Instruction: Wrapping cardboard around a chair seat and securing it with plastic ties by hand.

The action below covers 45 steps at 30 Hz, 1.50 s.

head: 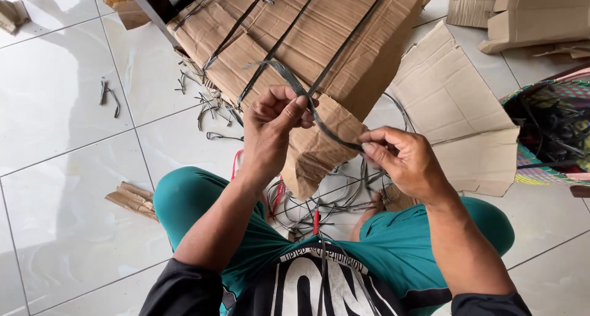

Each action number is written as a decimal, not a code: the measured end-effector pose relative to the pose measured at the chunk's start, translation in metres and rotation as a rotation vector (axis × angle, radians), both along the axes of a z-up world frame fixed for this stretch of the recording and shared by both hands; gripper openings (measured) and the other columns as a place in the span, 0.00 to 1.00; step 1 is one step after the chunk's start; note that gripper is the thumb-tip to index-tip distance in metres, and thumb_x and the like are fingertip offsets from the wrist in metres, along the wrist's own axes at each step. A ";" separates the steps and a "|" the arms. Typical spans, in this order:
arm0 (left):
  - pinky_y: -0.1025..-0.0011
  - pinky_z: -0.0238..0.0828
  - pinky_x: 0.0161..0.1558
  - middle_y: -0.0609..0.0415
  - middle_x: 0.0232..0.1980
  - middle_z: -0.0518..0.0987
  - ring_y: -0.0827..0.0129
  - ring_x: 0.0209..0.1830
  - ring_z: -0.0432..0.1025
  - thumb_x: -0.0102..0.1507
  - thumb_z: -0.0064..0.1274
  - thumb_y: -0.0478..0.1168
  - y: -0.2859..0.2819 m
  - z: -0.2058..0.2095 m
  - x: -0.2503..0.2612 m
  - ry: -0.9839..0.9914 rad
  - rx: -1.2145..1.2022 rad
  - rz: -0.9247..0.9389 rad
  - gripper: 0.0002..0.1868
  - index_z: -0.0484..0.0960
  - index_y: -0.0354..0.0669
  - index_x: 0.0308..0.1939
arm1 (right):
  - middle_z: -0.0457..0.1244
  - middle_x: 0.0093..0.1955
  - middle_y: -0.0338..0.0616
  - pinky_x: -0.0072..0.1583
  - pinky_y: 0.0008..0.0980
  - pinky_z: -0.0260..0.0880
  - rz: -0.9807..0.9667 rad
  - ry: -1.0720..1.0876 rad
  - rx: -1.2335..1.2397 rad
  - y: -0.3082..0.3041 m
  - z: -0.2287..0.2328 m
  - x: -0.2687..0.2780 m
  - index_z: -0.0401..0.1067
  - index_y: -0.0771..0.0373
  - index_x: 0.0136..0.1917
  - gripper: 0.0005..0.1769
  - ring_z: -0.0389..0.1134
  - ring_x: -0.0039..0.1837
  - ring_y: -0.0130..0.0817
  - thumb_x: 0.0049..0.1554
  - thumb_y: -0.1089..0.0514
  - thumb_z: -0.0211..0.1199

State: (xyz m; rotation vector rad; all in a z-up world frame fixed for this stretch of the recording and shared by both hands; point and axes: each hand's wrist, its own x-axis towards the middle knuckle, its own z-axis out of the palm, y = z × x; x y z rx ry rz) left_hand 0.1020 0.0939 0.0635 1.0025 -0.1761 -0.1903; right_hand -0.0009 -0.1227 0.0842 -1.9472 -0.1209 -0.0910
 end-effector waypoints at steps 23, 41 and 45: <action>0.71 0.83 0.38 0.46 0.31 0.84 0.71 0.32 0.80 0.67 0.58 0.33 -0.030 -0.003 -0.039 -0.104 0.367 -0.204 0.06 0.85 0.30 0.40 | 0.67 0.33 0.50 0.38 0.26 0.77 -0.210 -0.071 0.112 0.016 -0.003 0.002 0.78 0.71 0.47 0.03 0.71 0.35 0.27 0.60 0.68 0.65; 0.71 0.71 0.22 0.50 0.22 0.75 0.64 0.20 0.75 0.59 0.57 0.31 -0.041 -0.024 -0.039 -0.558 0.781 -0.011 0.02 0.82 0.41 0.32 | 0.63 0.30 0.44 0.31 0.30 0.72 -0.250 -0.478 -0.429 0.014 -0.033 0.006 0.74 0.66 0.41 0.04 0.69 0.31 0.36 0.55 0.71 0.66; 0.70 0.76 0.25 0.48 0.26 0.81 0.61 0.26 0.80 0.58 0.58 0.32 -0.037 -0.025 -0.039 -0.565 0.759 -0.105 0.03 0.85 0.43 0.34 | 0.66 0.35 0.49 0.37 0.35 0.74 -0.329 -0.415 -0.497 0.003 -0.043 0.007 0.71 0.63 0.44 0.04 0.72 0.38 0.43 0.57 0.69 0.62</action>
